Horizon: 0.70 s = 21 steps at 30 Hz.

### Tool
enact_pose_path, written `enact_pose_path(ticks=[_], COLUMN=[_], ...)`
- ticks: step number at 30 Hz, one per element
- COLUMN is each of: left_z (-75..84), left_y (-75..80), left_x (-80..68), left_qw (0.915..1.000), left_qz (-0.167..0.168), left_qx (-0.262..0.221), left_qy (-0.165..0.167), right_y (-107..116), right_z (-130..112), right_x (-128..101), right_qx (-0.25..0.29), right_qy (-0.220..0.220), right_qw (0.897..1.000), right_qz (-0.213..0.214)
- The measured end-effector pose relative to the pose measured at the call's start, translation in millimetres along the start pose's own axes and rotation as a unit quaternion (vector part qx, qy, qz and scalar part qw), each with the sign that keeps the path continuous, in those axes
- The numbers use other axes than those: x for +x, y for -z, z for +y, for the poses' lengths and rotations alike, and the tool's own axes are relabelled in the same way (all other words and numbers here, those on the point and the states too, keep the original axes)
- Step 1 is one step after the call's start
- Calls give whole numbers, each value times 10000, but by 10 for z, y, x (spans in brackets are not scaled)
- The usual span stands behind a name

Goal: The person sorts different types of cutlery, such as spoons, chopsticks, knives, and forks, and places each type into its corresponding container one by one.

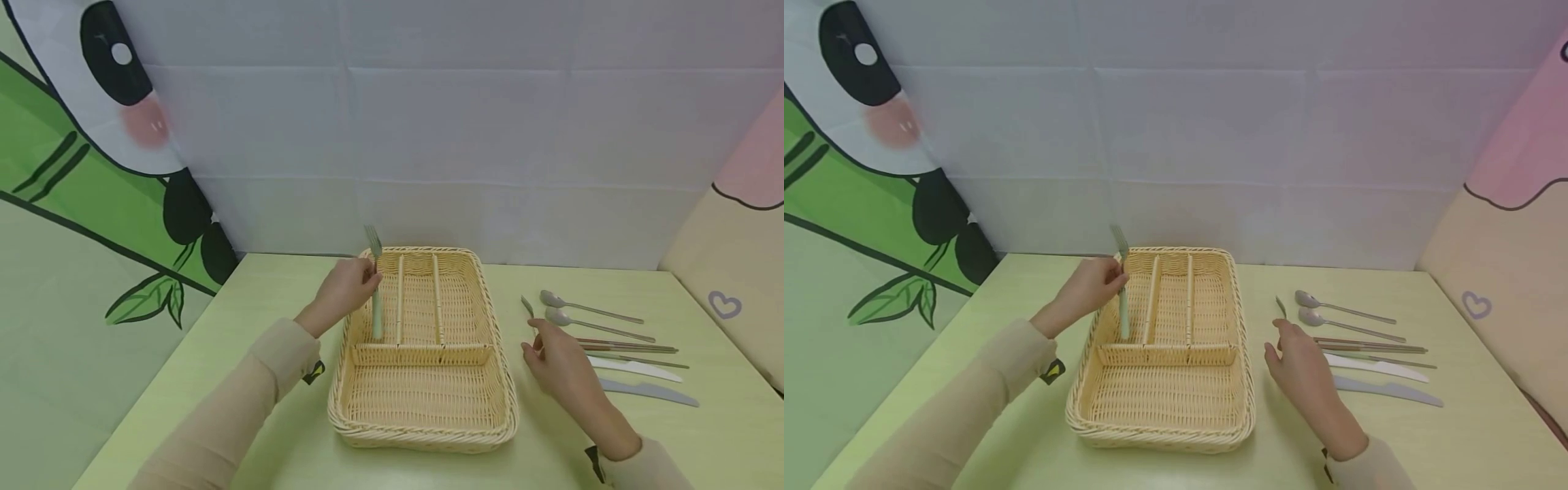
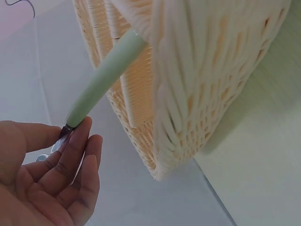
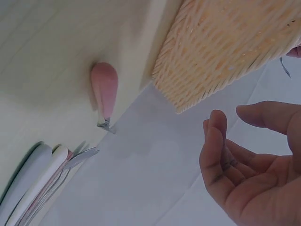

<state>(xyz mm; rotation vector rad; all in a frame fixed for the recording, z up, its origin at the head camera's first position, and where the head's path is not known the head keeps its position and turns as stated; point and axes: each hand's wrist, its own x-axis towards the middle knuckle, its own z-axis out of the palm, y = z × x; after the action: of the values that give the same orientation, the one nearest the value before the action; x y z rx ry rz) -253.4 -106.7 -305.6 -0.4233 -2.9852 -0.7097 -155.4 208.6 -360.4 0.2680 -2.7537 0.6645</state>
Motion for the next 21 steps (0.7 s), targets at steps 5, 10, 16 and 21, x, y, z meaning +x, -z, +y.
enact_pose_path(ticks=[5,10,16,21], left_z=[-7,-20,-31,-26], left_y=[-57,-113,-174,-204], left_x=[39,61,81,78], left_qw=[9992,9975,9958,9947], left_qz=[-321,-569,-675,-782], left_qx=[189,375,560,558], left_qy=[141,197,281,362], right_y=[-11,-16,-41,-85], right_z=[90,158,233,286], right_x=[-3,9,20,16], right_qx=[-15,123,1,-79], right_qy=[-118,-413,-570,-556], right_qw=[9999,9982,9963,9954], right_qz=[-99,-407,-644,-770])
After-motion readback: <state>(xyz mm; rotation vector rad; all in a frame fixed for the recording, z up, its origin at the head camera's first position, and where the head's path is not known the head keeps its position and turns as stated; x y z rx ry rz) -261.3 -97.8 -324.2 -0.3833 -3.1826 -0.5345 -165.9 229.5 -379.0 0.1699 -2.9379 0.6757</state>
